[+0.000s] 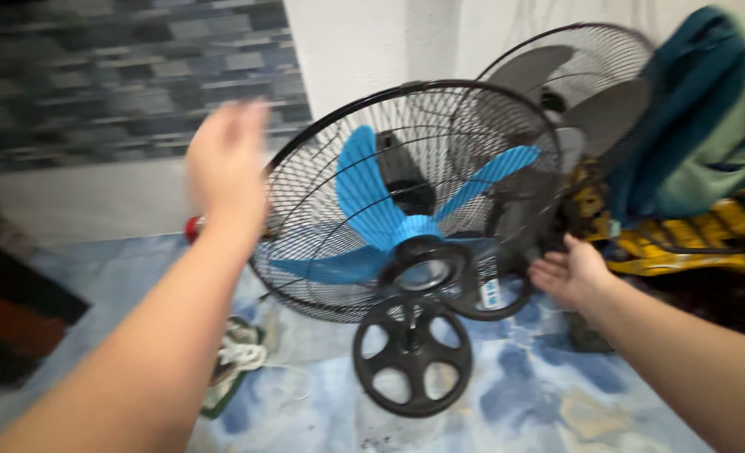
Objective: The person holds the front grille of a fan and attempts to secure it to the motor housing by hand, then manipulates the fan blade center cap.
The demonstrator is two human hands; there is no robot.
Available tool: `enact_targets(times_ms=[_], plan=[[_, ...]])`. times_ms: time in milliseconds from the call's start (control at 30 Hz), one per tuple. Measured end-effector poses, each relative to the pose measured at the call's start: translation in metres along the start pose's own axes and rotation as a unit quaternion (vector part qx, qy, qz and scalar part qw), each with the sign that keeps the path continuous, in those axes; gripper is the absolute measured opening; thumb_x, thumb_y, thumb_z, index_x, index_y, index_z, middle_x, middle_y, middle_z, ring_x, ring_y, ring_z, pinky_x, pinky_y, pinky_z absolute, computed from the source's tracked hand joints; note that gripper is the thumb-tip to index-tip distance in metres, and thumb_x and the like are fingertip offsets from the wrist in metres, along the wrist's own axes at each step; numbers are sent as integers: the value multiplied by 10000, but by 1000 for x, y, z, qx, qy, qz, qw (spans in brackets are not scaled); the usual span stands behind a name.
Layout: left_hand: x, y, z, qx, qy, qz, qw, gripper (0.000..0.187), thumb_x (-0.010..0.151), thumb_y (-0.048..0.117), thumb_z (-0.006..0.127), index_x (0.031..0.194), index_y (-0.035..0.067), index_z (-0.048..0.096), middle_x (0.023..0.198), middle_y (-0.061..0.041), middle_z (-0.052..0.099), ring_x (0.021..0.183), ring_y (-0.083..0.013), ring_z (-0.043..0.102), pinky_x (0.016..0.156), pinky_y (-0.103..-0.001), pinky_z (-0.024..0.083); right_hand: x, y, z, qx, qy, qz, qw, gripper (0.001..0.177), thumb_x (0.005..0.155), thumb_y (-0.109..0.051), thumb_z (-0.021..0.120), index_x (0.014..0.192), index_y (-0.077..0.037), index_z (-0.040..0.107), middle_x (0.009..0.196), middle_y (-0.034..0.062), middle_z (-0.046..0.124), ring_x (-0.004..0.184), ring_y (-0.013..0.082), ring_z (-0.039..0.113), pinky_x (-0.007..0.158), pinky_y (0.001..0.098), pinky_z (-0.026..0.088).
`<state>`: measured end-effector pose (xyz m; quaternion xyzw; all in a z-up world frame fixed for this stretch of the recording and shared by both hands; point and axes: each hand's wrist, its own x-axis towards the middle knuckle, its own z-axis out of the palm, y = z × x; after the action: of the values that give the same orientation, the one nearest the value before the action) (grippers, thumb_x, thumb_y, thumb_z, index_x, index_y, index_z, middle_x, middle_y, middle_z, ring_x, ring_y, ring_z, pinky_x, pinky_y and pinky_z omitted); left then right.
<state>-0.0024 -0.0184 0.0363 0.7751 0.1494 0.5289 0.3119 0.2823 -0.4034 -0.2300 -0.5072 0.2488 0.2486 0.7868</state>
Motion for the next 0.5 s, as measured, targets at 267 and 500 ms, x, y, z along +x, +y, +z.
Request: enact_targets(times_ms=[267,500], plan=[[8,119,109,238,-172,343,892,976,648,822,825,1285,117,602,1219,-121,649,1150,-345,615,942,-535,470,23,78,40,72,20,101,992,757,1064,-570,361,1509,42,379,1585,251,409,1475,395,392,1230,523,301],[-13,121,111,324,-220,353,850,1207,336,766,936,1310,179,531,1174,-50,624,1106,-330,606,847,-537,492,-4,87,66,161,-59,120,978,737,998,-624,414,1364,9,516,1469,174,523,1366,322,520,1175,511,378]])
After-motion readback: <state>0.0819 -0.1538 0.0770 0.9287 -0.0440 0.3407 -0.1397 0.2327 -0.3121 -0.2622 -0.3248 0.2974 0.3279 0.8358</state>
